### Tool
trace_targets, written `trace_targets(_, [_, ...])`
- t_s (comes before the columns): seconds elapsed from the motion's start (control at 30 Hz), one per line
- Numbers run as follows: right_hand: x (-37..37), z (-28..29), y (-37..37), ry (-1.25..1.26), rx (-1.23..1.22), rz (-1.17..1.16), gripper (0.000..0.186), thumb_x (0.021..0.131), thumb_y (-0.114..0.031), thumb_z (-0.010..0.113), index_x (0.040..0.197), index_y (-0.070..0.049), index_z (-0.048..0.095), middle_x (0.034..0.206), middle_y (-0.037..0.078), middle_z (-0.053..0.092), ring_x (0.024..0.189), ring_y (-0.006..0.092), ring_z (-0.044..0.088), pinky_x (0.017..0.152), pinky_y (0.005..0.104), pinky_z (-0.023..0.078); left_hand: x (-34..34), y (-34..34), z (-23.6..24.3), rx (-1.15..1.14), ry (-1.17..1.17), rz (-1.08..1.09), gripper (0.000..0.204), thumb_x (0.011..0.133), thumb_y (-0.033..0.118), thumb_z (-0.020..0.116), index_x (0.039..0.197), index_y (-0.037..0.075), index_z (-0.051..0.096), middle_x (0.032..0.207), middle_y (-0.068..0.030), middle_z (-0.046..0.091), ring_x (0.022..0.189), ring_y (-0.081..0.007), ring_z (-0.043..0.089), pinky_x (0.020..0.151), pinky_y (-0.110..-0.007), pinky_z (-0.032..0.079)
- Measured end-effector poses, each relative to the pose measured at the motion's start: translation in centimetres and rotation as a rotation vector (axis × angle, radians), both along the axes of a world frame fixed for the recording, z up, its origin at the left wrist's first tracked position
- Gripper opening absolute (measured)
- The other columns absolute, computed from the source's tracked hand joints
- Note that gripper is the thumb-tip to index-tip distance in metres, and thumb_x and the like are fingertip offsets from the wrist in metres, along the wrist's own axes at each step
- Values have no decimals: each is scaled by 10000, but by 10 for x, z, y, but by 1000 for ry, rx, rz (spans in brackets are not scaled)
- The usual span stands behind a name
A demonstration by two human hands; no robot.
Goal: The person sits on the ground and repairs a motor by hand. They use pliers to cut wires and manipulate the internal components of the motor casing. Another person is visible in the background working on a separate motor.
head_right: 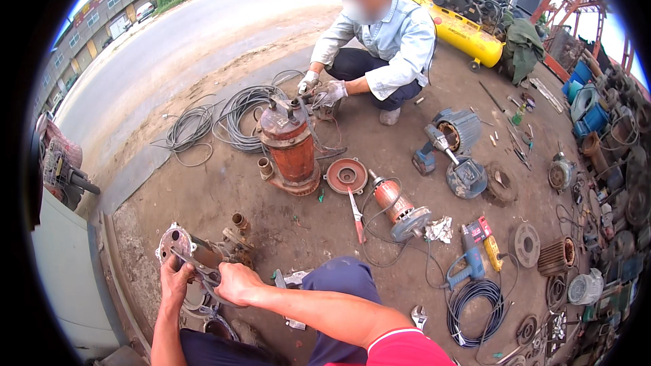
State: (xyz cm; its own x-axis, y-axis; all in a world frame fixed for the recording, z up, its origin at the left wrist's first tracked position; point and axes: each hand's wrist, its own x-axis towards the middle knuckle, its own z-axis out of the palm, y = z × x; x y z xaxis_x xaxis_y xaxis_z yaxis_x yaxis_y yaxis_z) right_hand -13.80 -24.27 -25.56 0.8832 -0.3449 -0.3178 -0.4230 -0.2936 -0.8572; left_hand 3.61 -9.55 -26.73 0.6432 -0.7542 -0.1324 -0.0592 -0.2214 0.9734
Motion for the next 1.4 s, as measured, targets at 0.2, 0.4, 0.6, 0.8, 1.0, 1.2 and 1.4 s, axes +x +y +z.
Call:
trace_targets(0.2, [2, -6, 1, 0, 58, -25, 383, 784, -236, 655, 987, 86, 605, 940, 294, 677, 969, 432, 663, 828, 479, 511, -14, -9, 11, -120, 17, -7, 518, 835, 352, 807, 1121, 1, 556, 864, -54, 654, 721, -144, 650, 652, -284, 558])
trace_targets(0.4, [2, 1, 1, -12, 61, -25, 385, 773, -225, 667, 1010, 77, 635, 992, 294, 679, 987, 424, 666, 846, 487, 524, -2, 1, 0, -114, 31, 1, 333, 933, 249, 699, 1103, 8, 543, 823, -68, 655, 715, -169, 663, 628, -308, 561])
trace_targets(0.6, [-4, 11, 0, 3, -106, -7, 382, 767, -219, 662, 999, 78, 603, 940, 284, 683, 942, 441, 669, 824, 502, 528, -6, -3, 5, -85, 65, 77, 163, 975, 173, 620, 988, 12, 596, 743, -31, 618, 671, -127, 600, 616, -281, 507])
trace_targets(0.8, [-6, -2, -2, -116, -215, 11, 379, 760, -220, 652, 964, 85, 556, 878, 287, 670, 886, 462, 658, 786, 529, 516, 12, 8, -11, -127, 34, -22, 241, 959, 242, 617, 930, 4, 632, 733, -55, 626, 660, -171, 647, 601, -297, 513])
trace_targets(1.0, [-3, -4, -5, -107, -280, 57, 364, 757, -202, 645, 966, 85, 566, 865, 297, 671, 860, 459, 669, 750, 530, 529, 22, 18, -20, -72, 49, -51, 310, 944, 302, 632, 845, 10, 598, 746, -58, 606, 697, -214, 666, 655, -339, 532])
trace_targets(1.2, [-3, -1, -5, -69, -231, 58, 356, 761, -179, 636, 990, 87, 580, 860, 300, 672, 856, 470, 667, 757, 531, 533, 10, 12, 0, -28, 122, -84, 322, 903, 304, 663, 940, -13, 614, 904, -115, 684, 812, -224, 686, 729, -363, 554])
trace_targets(1.4, [-1, 0, -1, -11, -149, 69, 337, 761, -178, 638, 974, 80, 606, 922, 299, 674, 944, 446, 664, 815, 508, 526, -1, 7, 11, 60, 84, -41, 423, 823, 348, 809, 1002, -3, 655, 904, -70, 709, 796, -147, 661, 709, -294, 505])
